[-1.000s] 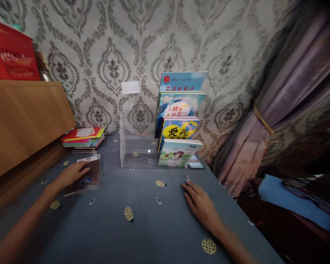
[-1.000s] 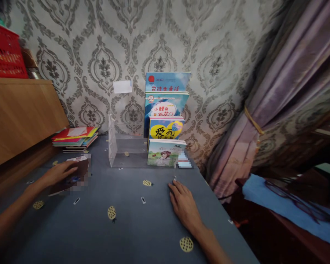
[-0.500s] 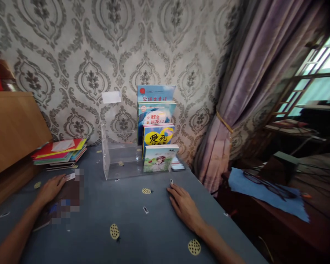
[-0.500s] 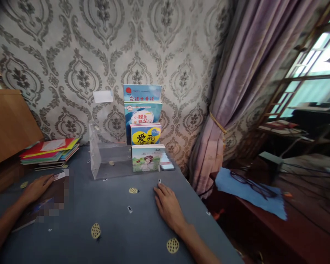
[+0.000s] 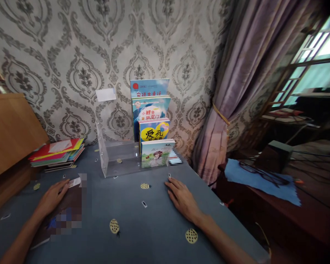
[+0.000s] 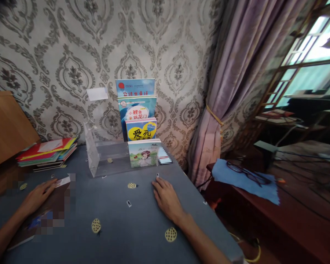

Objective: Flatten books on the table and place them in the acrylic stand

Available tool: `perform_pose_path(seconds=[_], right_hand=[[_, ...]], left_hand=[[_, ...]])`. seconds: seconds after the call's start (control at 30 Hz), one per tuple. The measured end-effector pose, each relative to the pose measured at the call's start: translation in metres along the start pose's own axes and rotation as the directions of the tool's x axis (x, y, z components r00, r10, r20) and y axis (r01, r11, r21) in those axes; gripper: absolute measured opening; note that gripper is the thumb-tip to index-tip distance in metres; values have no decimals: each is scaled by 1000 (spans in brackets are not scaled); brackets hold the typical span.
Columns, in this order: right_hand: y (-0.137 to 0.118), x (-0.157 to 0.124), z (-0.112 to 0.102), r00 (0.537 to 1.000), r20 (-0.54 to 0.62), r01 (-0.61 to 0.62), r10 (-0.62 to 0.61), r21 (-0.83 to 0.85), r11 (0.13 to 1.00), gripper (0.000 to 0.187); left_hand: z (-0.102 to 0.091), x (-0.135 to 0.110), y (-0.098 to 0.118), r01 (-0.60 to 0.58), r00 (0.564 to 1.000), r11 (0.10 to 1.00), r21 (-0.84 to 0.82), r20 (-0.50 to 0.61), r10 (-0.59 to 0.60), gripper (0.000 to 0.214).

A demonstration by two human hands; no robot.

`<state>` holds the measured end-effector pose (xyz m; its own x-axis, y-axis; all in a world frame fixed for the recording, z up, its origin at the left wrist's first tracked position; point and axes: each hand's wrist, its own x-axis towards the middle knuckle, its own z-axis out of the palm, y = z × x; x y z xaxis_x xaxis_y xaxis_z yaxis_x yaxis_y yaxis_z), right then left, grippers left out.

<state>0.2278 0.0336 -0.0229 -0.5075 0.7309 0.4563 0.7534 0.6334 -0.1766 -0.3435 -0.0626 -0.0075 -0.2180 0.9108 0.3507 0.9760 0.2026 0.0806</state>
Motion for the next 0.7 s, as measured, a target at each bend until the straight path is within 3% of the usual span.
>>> perform_pose_path(seconds=[0.27, 0.7], right_hand=[[-5, 1, -8, 1000, 20, 4, -4, -3, 1000, 35], [-5, 1, -7, 998, 58, -7, 7, -11, 1000, 38]], left_hand=[[-2, -11, 14, 43, 997, 995, -86, 64, -38, 62], [2, -21, 37, -20, 998, 994, -106, 57, 26, 60]])
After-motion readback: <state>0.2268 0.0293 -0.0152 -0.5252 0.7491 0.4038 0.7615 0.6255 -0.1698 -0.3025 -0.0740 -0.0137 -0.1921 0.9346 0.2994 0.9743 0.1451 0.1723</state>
